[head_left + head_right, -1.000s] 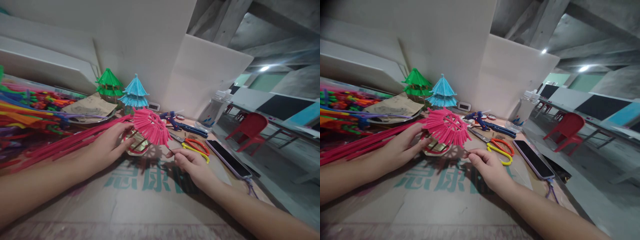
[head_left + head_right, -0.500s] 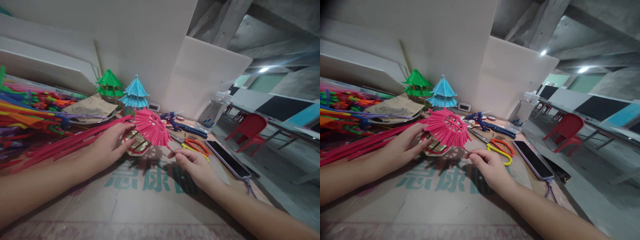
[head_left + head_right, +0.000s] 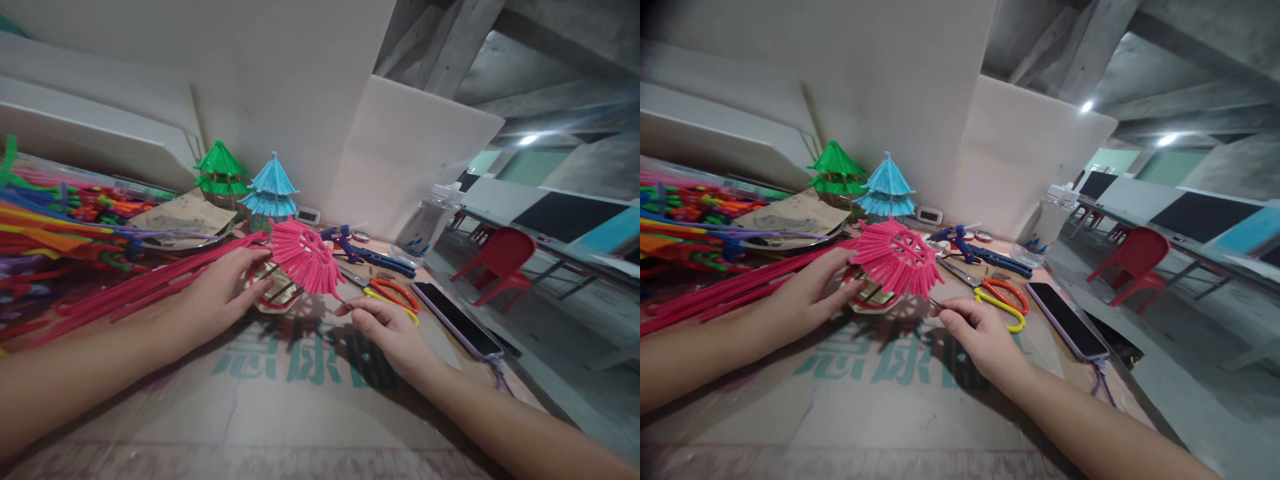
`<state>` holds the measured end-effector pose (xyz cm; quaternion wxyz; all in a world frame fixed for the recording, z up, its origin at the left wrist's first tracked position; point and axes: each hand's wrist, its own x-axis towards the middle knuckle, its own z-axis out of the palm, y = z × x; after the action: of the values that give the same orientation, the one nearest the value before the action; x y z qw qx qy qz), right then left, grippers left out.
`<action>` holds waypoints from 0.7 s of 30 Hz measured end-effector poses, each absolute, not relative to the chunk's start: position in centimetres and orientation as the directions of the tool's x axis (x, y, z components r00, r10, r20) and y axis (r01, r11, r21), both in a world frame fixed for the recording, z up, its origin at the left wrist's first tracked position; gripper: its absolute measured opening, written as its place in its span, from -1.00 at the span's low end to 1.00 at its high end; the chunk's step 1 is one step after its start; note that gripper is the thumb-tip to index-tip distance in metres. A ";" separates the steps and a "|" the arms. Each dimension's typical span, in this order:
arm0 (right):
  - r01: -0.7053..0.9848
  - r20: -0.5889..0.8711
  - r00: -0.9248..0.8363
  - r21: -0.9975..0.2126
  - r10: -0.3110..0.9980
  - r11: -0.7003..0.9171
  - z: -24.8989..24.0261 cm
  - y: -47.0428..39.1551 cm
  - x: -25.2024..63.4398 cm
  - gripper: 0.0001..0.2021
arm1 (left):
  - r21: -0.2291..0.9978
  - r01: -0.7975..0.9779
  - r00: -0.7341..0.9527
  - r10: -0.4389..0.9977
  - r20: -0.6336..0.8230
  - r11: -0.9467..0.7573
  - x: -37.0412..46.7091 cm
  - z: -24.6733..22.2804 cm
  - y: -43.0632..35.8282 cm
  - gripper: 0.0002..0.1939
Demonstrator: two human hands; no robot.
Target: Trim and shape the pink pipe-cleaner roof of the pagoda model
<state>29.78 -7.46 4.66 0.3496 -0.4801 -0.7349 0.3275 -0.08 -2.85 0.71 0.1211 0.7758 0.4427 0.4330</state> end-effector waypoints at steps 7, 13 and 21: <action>0.503 0.220 -0.277 -0.796 0.935 0.337 4.4 -7.6 29.8 -0.68 | 0.566 0.577 0.238 0.784 0.573 -0.589 -0.2 0.7 -2.9 -0.61; 0.501 0.211 -0.268 -0.803 0.940 0.323 4.5 -7.6 29.7 -0.68 | 0.570 0.585 0.231 0.792 0.564 -0.577 -0.2 0.5 -2.9 -0.56; 0.566 0.223 -0.325 -0.733 0.919 0.378 4.0 -7.3 30.1 -0.66 | 0.580 0.580 0.237 0.800 0.551 -0.572 -0.3 0.4 -2.7 -0.45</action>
<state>30.08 -7.30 3.96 0.3199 -0.4849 -0.7659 0.2758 -0.27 -2.72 0.37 0.1284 0.7760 0.4444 0.4288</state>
